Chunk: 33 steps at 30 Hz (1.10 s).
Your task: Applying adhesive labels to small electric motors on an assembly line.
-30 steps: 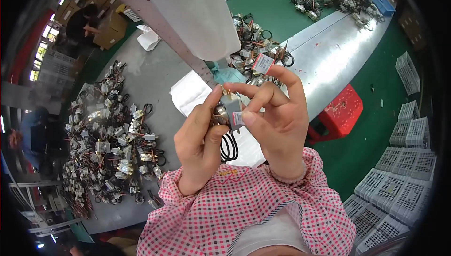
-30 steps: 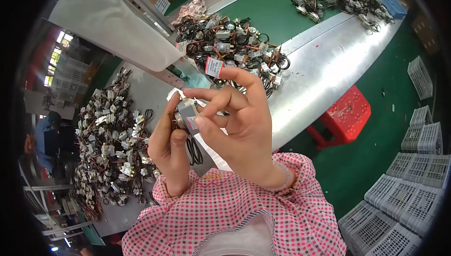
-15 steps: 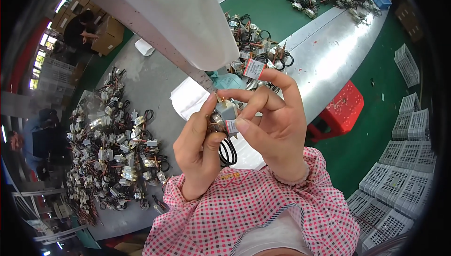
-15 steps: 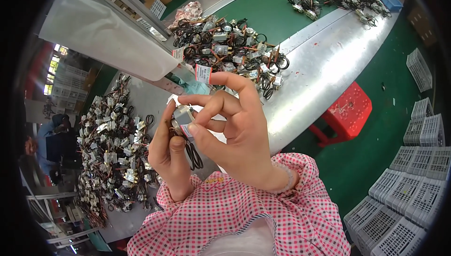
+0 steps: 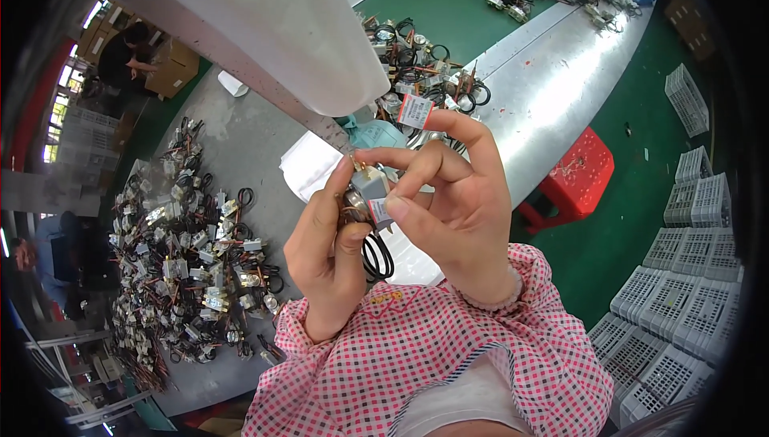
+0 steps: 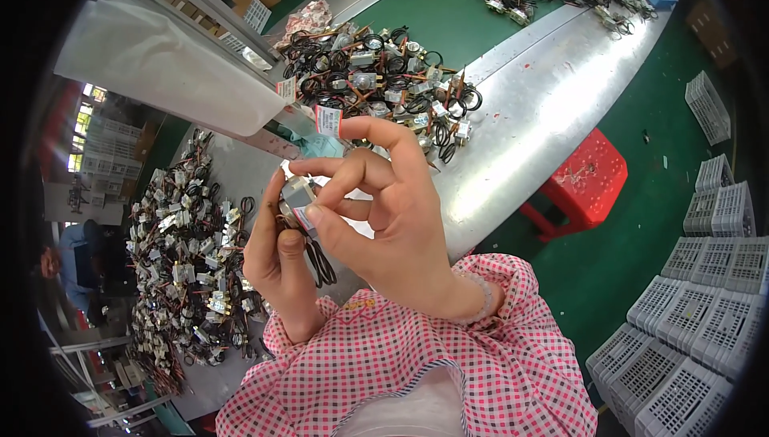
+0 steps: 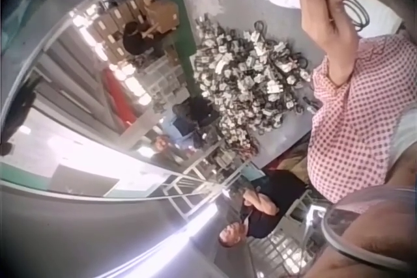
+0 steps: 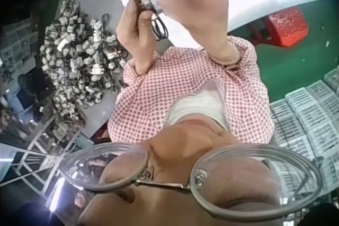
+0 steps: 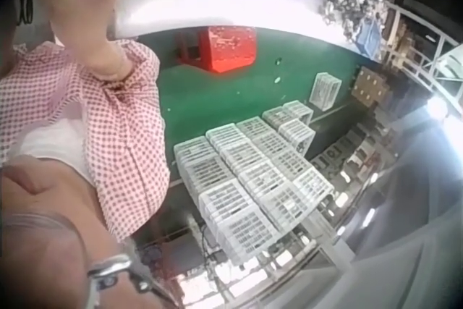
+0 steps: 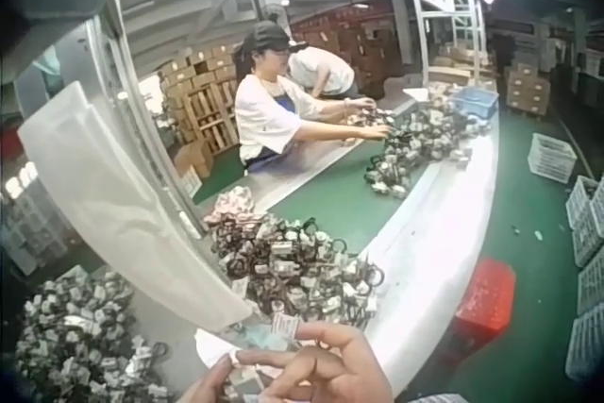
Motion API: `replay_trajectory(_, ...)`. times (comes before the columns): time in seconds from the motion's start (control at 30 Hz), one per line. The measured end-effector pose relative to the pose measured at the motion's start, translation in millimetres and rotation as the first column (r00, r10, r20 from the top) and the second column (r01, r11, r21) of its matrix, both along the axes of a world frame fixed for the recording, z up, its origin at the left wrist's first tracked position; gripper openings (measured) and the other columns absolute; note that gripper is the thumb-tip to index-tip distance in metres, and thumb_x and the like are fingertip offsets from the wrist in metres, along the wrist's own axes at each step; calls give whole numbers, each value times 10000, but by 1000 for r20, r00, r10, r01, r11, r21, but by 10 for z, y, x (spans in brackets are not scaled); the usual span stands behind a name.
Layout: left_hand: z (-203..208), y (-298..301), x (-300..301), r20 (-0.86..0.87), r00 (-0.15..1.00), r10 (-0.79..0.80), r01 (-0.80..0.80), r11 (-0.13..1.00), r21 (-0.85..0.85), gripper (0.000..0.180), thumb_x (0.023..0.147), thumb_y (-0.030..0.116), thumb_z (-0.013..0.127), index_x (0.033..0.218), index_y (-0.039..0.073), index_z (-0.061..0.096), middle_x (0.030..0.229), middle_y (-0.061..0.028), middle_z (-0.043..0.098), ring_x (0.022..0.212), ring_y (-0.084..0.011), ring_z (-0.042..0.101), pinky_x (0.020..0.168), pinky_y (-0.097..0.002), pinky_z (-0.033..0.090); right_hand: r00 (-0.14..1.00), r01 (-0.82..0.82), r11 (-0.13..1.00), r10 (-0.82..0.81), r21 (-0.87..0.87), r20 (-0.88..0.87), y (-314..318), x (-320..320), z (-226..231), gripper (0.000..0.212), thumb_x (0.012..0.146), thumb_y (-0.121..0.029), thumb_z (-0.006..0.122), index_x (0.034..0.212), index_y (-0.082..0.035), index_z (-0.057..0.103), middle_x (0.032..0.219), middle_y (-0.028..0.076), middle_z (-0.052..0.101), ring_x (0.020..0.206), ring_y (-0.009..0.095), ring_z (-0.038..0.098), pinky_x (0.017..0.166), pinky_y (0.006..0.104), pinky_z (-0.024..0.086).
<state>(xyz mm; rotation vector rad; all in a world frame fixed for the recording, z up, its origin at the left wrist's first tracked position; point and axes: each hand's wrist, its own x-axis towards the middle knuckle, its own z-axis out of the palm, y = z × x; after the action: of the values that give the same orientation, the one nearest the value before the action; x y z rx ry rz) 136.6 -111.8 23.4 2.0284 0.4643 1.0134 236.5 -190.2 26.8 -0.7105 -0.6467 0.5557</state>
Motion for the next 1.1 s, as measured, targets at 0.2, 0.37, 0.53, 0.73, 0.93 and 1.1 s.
replay_trajectory(0.2, 0, 19, -21, -19, 1000, 25, -24, 999, 31, 496, 891, 332, 497, 1204, -51, 475, 794, -15, 549, 641, -33, 428, 530, -162, 321, 1000, -3, 1000, 2, -26, -17, -7, -10, 31, 616, 744, 109, 546, 1263, 8, 228, 802, 50, 531, 1062, 332, 521, 853, 322, 443)
replay_trajectory(0.37, -27, 27, 12, 13, 999, 41, -42, 997, 68, 496, 892, 327, 496, 1205, -58, 470, 794, -18, 551, 641, -35, 429, 531, -162, 320, 1000, 2, 1000, -2, -18, 13, 0, -10, 18, 615, 743, 117, 536, 1263, 5, 229, 811, 48, 532, 1064, 331, 521, 840, 300, 449)
replay_trajectory(0.53, -20, 32, 0, 43, 999, 23, -27, 996, 87, 495, 893, 315, 497, 1207, -65, 463, 802, -21, 557, 640, -39, 428, 535, -166, 324, 1000, -3, 1000, 3, -22, 3, 4, -14, 8, 616, 741, 123, 534, 1263, 2, 229, 818, 48, 531, 1073, 325, 516, 848, 300, 451)
replay_trajectory(0.73, -9, 30, -20, -13, 1000, 24, -23, 996, 84, 482, 893, 302, 500, 1202, -67, 468, 788, -17, 547, 610, -36, 397, 511, -172, 312, 1000, 2, 1000, -2, -19, 13, 11, -25, 9, 600, 750, 115, 532, 1255, -2, 231, 826, 48, 522, 1081, 322, 511, 853, 296, 453)
replay_trajectory(0.93, 15, 24, -31, -6, 999, 42, -42, 997, 71, 493, 888, 312, 509, 1202, -66, 468, 812, -29, 563, 614, -38, 414, 517, -171, 323, 999, 24, 1000, -23, -17, 40, 19, -36, 12, 584, 758, 102, 531, 1249, 0, 231, 827, 50, 514, 1078, 329, 512, 849, 298, 456)
replay_trajectory(1.1, -3, 20, -33, 17, 1000, -6, 5, 998, 56, 399, 826, 92, 553, 1197, -38, 484, 871, -121, 589, 673, -132, 531, 606, -235, 425, 994, 73, 997, -71, -23, 78, 33, -62, -36, 579, 758, 103, 529, 1247, 1, 236, 821, 60, 511, 1065, 335, 519, 831, 296, 464)
